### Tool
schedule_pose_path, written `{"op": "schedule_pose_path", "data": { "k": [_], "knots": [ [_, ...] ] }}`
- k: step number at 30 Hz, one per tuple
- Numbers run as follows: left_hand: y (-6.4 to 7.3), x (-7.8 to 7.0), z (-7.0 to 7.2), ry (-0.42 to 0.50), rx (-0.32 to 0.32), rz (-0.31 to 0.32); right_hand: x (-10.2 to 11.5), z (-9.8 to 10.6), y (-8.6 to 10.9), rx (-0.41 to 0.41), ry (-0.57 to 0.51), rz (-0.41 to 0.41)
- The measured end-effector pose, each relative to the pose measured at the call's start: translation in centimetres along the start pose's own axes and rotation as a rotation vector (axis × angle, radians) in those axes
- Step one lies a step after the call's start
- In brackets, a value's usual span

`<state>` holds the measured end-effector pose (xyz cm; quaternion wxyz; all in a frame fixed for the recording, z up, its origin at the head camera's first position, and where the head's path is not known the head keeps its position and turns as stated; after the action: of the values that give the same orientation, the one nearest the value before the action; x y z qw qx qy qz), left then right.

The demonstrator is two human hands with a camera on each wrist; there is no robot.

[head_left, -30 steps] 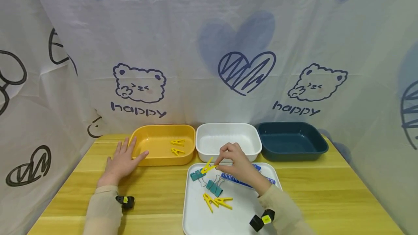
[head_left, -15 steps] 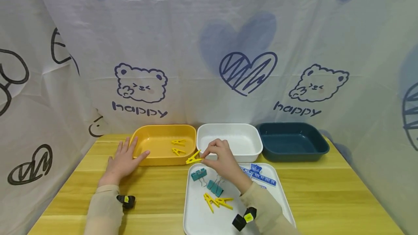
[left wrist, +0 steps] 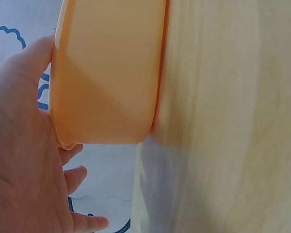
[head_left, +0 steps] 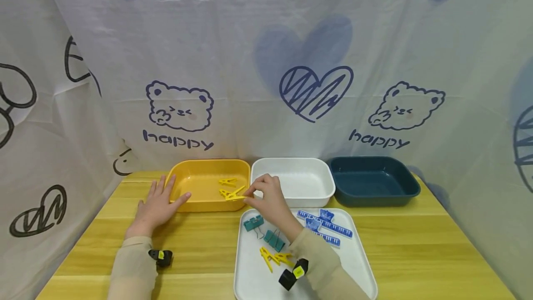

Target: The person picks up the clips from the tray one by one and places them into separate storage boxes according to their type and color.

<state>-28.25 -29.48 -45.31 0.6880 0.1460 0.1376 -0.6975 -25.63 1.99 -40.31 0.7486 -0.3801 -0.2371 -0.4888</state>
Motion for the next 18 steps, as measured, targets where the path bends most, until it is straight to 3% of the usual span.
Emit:
{"op": "schedule_pose_path", "data": {
  "k": [7,18],
  "knots": [
    [-0.1,0.0,0.0,-0.007,-0.003,0.003,0.3,-1.4,-0.7,-0.002,-0.003,-0.061],
    [-0.2,0.1,-0.1,-0.008,-0.003,0.007,0.1,-3.6,-1.8,-0.036,0.032,-0.06]
  ]
}}
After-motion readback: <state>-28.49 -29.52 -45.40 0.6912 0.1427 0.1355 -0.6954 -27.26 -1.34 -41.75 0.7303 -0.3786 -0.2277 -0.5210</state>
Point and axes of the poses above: each hand's wrist, its own y-axis away from the middle knuckle, its own z-axis out of the back of the hand, x = y × z, the point moved 1 cm from there along -y, towards the middle knuckle
